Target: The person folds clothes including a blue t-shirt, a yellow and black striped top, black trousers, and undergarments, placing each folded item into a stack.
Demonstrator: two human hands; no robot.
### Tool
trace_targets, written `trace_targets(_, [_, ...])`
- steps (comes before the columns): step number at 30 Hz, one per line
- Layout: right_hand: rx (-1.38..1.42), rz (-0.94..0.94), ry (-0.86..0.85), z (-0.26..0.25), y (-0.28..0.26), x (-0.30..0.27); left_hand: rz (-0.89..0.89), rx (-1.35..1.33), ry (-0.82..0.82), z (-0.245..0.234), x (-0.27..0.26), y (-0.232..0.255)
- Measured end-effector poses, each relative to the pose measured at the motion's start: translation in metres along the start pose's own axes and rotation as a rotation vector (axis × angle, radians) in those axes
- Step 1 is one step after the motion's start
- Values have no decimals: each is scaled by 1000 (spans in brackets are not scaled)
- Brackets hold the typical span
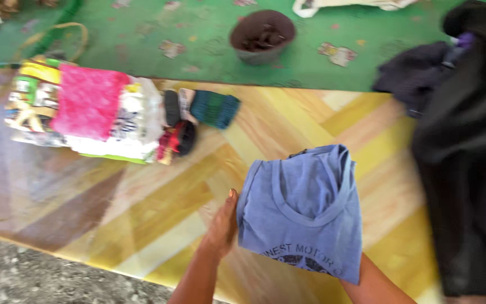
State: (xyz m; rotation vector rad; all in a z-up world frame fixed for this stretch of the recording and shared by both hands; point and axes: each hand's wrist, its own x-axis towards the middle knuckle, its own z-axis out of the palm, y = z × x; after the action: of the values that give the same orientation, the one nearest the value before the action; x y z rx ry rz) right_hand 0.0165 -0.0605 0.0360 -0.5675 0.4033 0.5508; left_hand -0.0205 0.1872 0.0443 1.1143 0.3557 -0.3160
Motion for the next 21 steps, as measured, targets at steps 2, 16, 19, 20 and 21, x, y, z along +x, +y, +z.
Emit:
trace_targets(2, [10,-6,-19,21,14,17,-175,-277,-202,-23,4,13])
trace_targets(16, [19,8,-86,99,32,31,-31,-164,-182,-59,-11,92])
trace_targets(19, [17,33,-81,108,43,23,-3,-188,-132,-67,-17,95])
trace_targets(20, [13,42,-79,111,46,20,5,-187,-128,-71,-20,97])
trace_targets(21, [7,46,-90,115,46,20,9,-204,-120,-74,-24,99])
